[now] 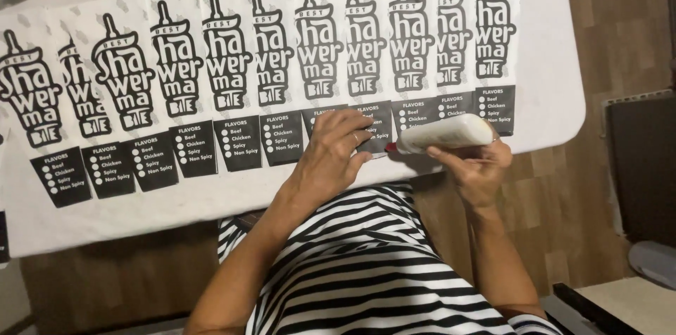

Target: Applying glue to paper food wrappers and stacking them for assembly.

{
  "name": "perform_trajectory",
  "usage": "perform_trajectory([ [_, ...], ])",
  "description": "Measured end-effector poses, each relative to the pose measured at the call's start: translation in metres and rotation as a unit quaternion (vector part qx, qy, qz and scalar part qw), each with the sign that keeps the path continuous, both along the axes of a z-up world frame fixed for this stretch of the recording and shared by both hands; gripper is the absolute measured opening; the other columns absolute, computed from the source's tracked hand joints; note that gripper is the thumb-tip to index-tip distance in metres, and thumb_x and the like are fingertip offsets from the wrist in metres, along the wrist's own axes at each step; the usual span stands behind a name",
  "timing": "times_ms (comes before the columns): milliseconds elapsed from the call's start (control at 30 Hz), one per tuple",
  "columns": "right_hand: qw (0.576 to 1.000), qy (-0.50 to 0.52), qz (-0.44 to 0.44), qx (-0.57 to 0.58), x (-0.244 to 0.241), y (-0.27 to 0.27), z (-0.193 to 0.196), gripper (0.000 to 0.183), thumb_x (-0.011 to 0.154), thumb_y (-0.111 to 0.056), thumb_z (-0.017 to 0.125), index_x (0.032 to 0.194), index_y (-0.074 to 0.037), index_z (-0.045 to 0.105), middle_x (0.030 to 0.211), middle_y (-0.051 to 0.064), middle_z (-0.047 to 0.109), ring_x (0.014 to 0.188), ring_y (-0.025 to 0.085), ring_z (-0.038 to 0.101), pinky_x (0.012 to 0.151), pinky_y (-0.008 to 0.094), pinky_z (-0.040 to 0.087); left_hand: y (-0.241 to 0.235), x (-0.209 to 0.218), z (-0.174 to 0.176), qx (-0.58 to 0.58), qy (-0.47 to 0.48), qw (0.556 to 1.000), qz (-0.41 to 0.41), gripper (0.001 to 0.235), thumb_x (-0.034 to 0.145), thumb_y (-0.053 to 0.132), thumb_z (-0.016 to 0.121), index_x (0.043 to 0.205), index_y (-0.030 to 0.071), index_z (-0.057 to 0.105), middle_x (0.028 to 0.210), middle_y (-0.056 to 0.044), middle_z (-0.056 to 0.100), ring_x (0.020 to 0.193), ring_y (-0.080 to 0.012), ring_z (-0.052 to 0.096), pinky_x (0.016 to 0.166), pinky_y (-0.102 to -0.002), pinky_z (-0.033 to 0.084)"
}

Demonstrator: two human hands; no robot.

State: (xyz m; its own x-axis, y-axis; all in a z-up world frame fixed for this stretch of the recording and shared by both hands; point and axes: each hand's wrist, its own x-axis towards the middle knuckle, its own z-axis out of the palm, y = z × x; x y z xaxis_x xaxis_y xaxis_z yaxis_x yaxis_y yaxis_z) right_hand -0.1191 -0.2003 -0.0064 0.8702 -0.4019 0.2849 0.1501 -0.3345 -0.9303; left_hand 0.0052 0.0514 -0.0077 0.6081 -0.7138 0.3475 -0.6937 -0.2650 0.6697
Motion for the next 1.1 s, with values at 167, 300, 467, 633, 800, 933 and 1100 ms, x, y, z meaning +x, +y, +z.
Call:
perform_trajectory([
  [167, 0.998, -0.014, 0.024, 0.051, 0.009, 0.022, -0.004, 0.041, 0.067, 0.016, 0.087, 0.103, 0.011, 0.068, 0.092, 0.024, 0.073, 0.096, 0.029, 0.072, 0.084, 0.041, 0.061, 0.005, 0.0, 0.013, 0.017, 0.029, 0.999, -0.009, 0.044, 0.072, 0.016, 0.089, 0.109, -0.001, 0.072, 0.124, -0.013, 0.069, 0.127, -0.0329, 0.058, 0.112, -0.049, 0.036],
  [300, 0.998, -0.027, 0.045, 0.037, 0.018, 0.037, -0.007, 0.04, 0.064, 0.014, 0.089, 0.098, 0.009, 0.07, 0.088, 0.024, 0.075, 0.092, 0.027, 0.074, 0.08, 0.04, 0.061, 0.005, -0.001, 0.013, 0.014, 0.032, 0.999, -0.004, 0.049, 0.068, 0.016, 0.092, 0.109, 0.0, 0.072, 0.124, -0.012, 0.069, 0.128, -0.0312, 0.058, 0.113, -0.048, 0.035],
  [467, 1.0, -0.01, 0.027, 0.012, -0.002, 0.002, -0.008, 0.039, 0.067, 0.016, 0.087, 0.102, 0.01, 0.07, 0.092, 0.023, 0.073, 0.094, 0.026, 0.072, 0.082, 0.04, 0.061, 0.003, -0.002, 0.007, -0.018, 0.036, 0.999, 0.008, 0.036, 0.079, 0.019, 0.085, 0.108, 0.0, 0.072, 0.123, -0.012, 0.07, 0.127, -0.031, 0.059, 0.112, -0.048, 0.034],
  [633, 1.0, 0.009, -0.001, -0.005, -0.006, -0.005, 0.009, 0.039, 0.071, 0.02, 0.084, 0.105, 0.012, 0.068, 0.095, 0.025, 0.072, 0.097, 0.029, 0.071, 0.086, 0.044, 0.061, -0.004, -0.006, 0.0, -0.041, 0.026, 0.998, 0.045, 0.025, 0.081, 0.014, 0.083, 0.101, 0.002, 0.074, 0.117, -0.009, 0.072, 0.122, -0.0288, 0.063, 0.109, -0.047, 0.036],
  [800, 1.0, 0.001, 0.003, 0.021, 0.006, 0.016, 0.004, 0.041, 0.067, 0.019, 0.087, 0.103, 0.011, 0.07, 0.093, 0.024, 0.074, 0.095, 0.028, 0.072, 0.083, 0.04, 0.062, -0.007, -0.008, 0.001, -0.04, 0.033, 0.996, 0.069, 0.019, 0.08, 0.008, 0.082, 0.097, 0.003, 0.074, 0.113, -0.007, 0.073, 0.119, -0.0269, 0.064, 0.108, -0.046, 0.038],
  [933, 1.0, 0.002, 0.007, -0.002, 0.006, 0.027, -0.011, 0.041, 0.064, 0.016, 0.089, 0.101, 0.012, 0.071, 0.091, 0.027, 0.073, 0.09, 0.034, 0.074, 0.08, 0.043, 0.061, -0.009, -0.009, -0.014, -0.048, 0.023, 0.996, 0.073, 0.008, 0.089, 0.003, 0.068, 0.094, 0.004, 0.073, 0.113, -0.007, 0.073, 0.118, -0.0262, 0.064, 0.106, -0.044, 0.039],
  [1100, 0.999, 0.038, -0.01, 0.001, -0.006, 0.01, -0.013, 0.042, 0.067, 0.016, 0.088, 0.105, 0.011, 0.07, 0.095, 0.024, 0.073, 0.095, 0.028, 0.071, 0.081, 0.044, 0.06, -0.008, -0.01, -0.001, -0.043, 0.017, 0.996, 0.081, 0.02, 0.09, -0.004, 0.056, 0.092, 0.004, 0.074, 0.112, -0.006, 0.074, 0.117, -0.0247, 0.065, 0.106, -0.042, 0.039],
])
